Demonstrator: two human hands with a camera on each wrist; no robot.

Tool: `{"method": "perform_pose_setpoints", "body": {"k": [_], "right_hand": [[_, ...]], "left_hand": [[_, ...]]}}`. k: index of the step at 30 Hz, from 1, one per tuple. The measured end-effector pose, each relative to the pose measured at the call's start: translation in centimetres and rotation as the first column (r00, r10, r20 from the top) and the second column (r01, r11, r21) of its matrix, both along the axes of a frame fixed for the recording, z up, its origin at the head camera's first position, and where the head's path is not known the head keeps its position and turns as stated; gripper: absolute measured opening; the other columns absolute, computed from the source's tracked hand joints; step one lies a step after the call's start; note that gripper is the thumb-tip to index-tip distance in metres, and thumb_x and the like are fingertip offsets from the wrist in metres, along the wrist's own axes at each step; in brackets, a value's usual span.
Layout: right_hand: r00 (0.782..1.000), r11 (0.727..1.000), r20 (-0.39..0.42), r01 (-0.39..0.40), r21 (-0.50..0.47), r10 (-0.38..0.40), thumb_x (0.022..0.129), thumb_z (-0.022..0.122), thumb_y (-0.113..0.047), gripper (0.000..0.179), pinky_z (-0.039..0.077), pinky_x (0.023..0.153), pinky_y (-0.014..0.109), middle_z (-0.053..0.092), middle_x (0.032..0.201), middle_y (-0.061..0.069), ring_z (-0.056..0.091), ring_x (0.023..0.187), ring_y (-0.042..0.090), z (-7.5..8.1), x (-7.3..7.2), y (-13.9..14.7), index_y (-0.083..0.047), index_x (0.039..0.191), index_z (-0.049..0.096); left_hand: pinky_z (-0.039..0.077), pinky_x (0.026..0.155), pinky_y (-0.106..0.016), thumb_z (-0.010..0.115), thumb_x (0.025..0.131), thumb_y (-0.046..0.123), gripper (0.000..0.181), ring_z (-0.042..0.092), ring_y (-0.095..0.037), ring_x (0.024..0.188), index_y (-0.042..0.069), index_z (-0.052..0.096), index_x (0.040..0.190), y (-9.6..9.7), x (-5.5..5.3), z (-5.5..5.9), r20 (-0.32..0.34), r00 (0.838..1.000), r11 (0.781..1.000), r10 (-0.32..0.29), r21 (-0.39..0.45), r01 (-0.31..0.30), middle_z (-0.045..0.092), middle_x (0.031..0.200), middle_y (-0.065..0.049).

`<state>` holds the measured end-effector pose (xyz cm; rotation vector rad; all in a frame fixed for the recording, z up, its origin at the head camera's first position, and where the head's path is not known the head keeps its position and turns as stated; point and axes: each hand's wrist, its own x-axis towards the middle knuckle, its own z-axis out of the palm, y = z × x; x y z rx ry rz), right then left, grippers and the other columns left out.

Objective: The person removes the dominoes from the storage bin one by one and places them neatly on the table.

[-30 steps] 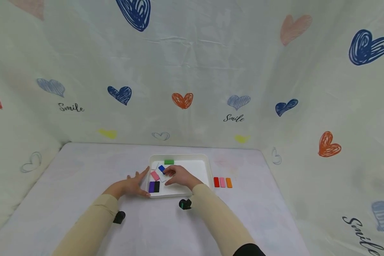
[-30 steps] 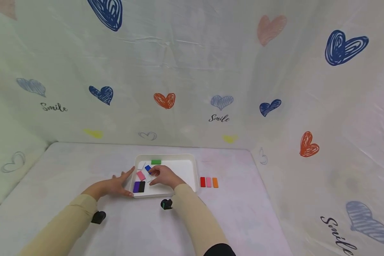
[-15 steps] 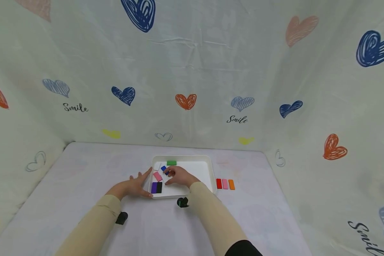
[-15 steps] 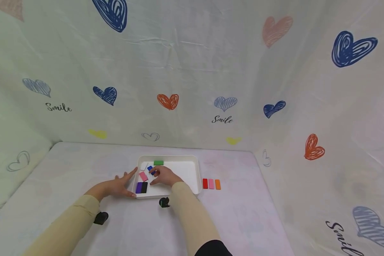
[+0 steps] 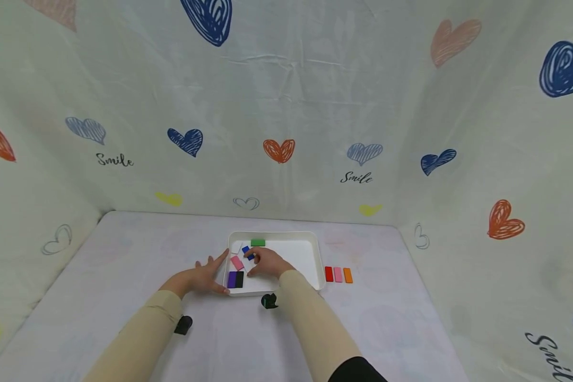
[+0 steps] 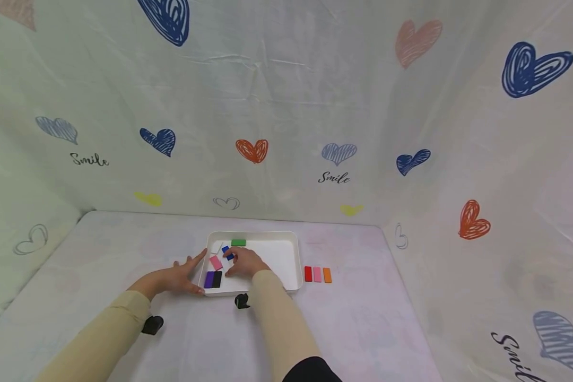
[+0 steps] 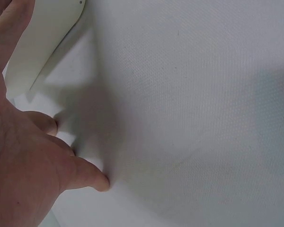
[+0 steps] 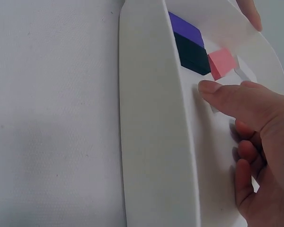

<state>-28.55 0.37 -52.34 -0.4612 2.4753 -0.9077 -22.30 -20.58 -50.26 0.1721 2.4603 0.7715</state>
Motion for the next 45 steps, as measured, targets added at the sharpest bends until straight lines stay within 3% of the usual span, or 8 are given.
{"method": "perform_pose_setpoints", "body": {"k": [19, 34, 45], "right_hand": [[0.999, 1.0, -0.036, -0.014, 0.015, 0.015, 0.075, 0.086, -0.019, 0.039, 0.04, 0.072, 0.024, 0.051, 0.085, -0.004, 0.046, 0.08, 0.01, -0.5, -0.2, 0.3, -0.018, 0.108, 0.066], [0.993, 0.99, 0.069, -0.085, -0.113, 0.093, 0.078, 0.083, -0.012, 0.038, 0.047, 0.082, 0.023, 0.062, 0.094, 0.0, 0.054, 0.084, 0.01, 0.6, -0.1, 2.0, -0.013, 0.111, 0.065], [0.986, 0.988, 0.085, -0.136, -0.071, 0.141, 0.077, 0.084, -0.011, 0.037, 0.048, 0.076, 0.023, 0.062, 0.091, -0.001, 0.054, 0.083, 0.011, 1.7, 0.6, 3.7, -0.015, 0.107, 0.063]], "left_hand": [[0.006, 0.096, -0.083, 0.082, 0.078, 0.04, 0.115, -0.005, -0.071, 0.129, 0.008, 0.003, 0.156, 0.1, 0.1, 0.4, 0.011, 1.0, 1.0, 0.002, 0.008, -0.002, -0.002, 0.149, -0.044], [0.004, 0.097, -0.082, 0.081, 0.078, 0.042, 0.116, -0.008, -0.068, 0.131, 0.01, 0.001, 0.156, 0.3, 0.3, 0.8, 0.037, 0.999, 1.0, 0.023, 0.0, -0.023, -0.004, 0.151, -0.042], [0.0, 0.097, -0.081, 0.081, 0.077, 0.042, 0.119, -0.011, -0.066, 0.132, 0.011, -0.002, 0.156, 0.1, 0.0, 0.2, 0.045, 0.999, 1.0, 0.029, 0.009, -0.03, -0.007, 0.152, -0.04]]}}
